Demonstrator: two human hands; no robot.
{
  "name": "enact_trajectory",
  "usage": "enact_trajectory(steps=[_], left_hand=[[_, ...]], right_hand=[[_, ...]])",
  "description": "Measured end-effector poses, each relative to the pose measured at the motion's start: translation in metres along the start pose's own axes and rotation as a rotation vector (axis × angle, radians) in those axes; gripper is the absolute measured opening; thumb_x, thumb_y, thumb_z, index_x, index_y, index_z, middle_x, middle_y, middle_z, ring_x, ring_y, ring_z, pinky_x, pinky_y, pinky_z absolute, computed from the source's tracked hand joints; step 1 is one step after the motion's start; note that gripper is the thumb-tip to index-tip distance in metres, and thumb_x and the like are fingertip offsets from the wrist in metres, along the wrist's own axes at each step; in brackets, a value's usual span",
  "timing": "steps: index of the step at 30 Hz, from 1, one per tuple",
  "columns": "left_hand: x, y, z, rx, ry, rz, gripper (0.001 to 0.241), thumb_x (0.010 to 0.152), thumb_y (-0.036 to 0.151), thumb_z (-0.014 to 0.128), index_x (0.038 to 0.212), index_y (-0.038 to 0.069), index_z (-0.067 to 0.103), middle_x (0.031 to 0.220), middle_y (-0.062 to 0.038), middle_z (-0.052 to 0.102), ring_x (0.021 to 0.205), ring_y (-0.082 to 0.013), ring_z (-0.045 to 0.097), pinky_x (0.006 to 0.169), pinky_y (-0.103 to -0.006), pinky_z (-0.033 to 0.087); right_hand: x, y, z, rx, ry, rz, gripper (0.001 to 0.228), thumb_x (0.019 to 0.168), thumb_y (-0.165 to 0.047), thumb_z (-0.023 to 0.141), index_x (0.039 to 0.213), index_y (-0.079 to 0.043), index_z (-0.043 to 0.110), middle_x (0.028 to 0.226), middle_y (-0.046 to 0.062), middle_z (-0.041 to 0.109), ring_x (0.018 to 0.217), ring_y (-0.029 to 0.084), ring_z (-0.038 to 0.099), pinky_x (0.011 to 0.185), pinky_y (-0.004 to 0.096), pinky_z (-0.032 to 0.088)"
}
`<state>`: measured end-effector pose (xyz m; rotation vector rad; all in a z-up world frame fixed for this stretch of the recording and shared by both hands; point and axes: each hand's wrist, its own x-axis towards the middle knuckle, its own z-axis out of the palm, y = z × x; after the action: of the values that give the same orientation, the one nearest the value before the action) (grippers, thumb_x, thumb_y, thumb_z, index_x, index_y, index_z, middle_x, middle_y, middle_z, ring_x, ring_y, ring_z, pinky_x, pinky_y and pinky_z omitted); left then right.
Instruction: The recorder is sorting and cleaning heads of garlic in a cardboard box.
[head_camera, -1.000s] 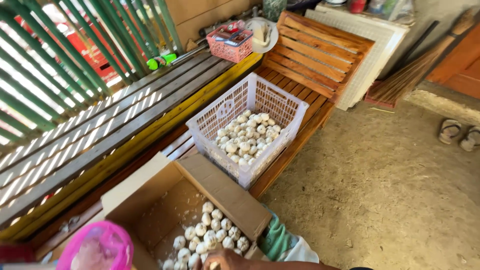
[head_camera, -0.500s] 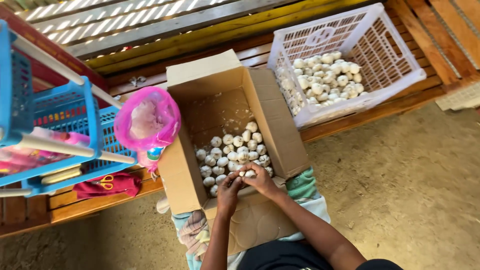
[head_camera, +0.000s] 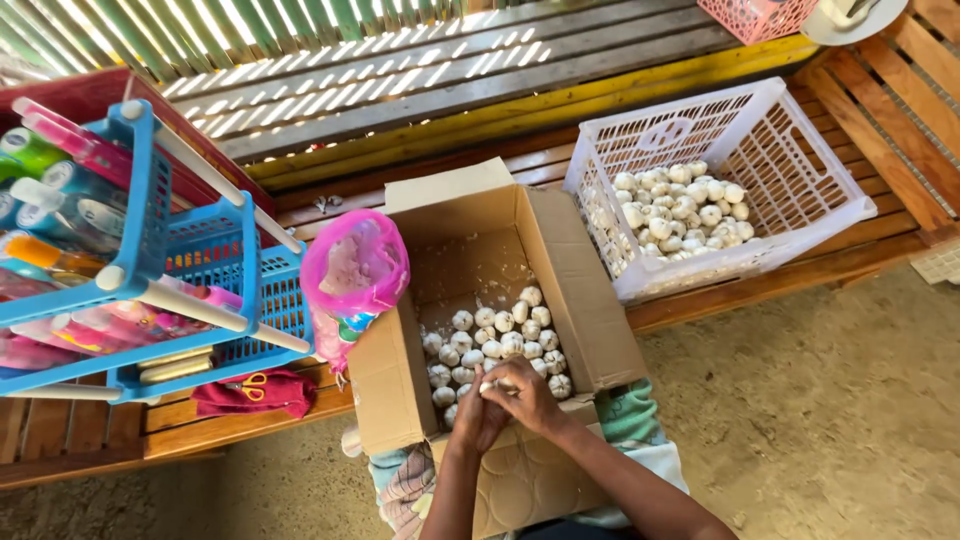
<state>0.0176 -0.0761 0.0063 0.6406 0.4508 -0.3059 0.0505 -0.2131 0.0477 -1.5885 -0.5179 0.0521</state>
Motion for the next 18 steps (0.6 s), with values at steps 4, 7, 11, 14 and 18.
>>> enact_trajectory(steps=[4,7,11,14,18], left_hand=[[0.02,-0.03,-0.043,-0.223,-0.037,-0.062,0.055,0.107,0.044,0.039,0.141,0.001,0.046,0.122,-0.019,0.063,0.104,-0.0304,0.068,0.091,-0.0499,0.058],[0.024,-0.031,-0.062,-0.271,-0.037,0.064,0.047,0.112,0.028,0.046,0.148,-0.001,0.046,0.123,-0.016,0.061,0.103,-0.0283,0.067,0.09,-0.044,0.058],[-0.012,-0.003,-0.025,-0.223,0.06,0.115,0.047,0.104,0.013,0.045,0.149,0.0,0.043,0.129,-0.017,0.059,0.11,-0.0293,0.067,0.098,-0.0404,0.059],[-0.023,0.003,-0.011,-0.235,0.117,0.119,0.048,0.101,0.012,0.045,0.147,0.001,0.042,0.135,-0.011,0.059,0.115,-0.0305,0.068,0.099,-0.0388,0.059],[-0.016,-0.005,-0.026,-0.247,0.152,0.115,0.051,0.101,0.018,0.047,0.148,0.0,0.041,0.134,-0.015,0.059,0.116,-0.0347,0.068,0.097,-0.041,0.054]], right_hand=[[0.01,0.03,0.003,-0.304,0.066,-0.266,0.02,0.092,-0.019,0.078,0.104,-0.007,0.068,0.098,0.005,0.069,0.095,0.017,0.067,0.079,0.034,0.058],[0.023,0.075,-0.012,-0.147,0.132,0.132,0.019,0.091,-0.016,0.077,0.104,-0.005,0.068,0.092,0.007,0.073,0.084,0.018,0.07,0.074,0.035,0.059],[0.041,0.177,-0.041,-0.449,-0.264,0.396,0.023,0.084,-0.016,0.081,0.101,-0.001,0.075,0.093,0.011,0.077,0.087,0.02,0.073,0.078,0.038,0.057],[0.064,0.201,-0.048,-0.448,0.011,0.455,0.036,0.086,-0.018,0.079,0.117,0.0,0.07,0.101,0.014,0.077,0.089,0.021,0.074,0.078,0.036,0.057],[0.072,0.13,-0.034,-0.281,0.359,0.367,0.058,0.085,-0.019,0.079,0.134,-0.002,0.053,0.114,0.015,0.068,0.091,0.022,0.071,0.075,0.037,0.057]])
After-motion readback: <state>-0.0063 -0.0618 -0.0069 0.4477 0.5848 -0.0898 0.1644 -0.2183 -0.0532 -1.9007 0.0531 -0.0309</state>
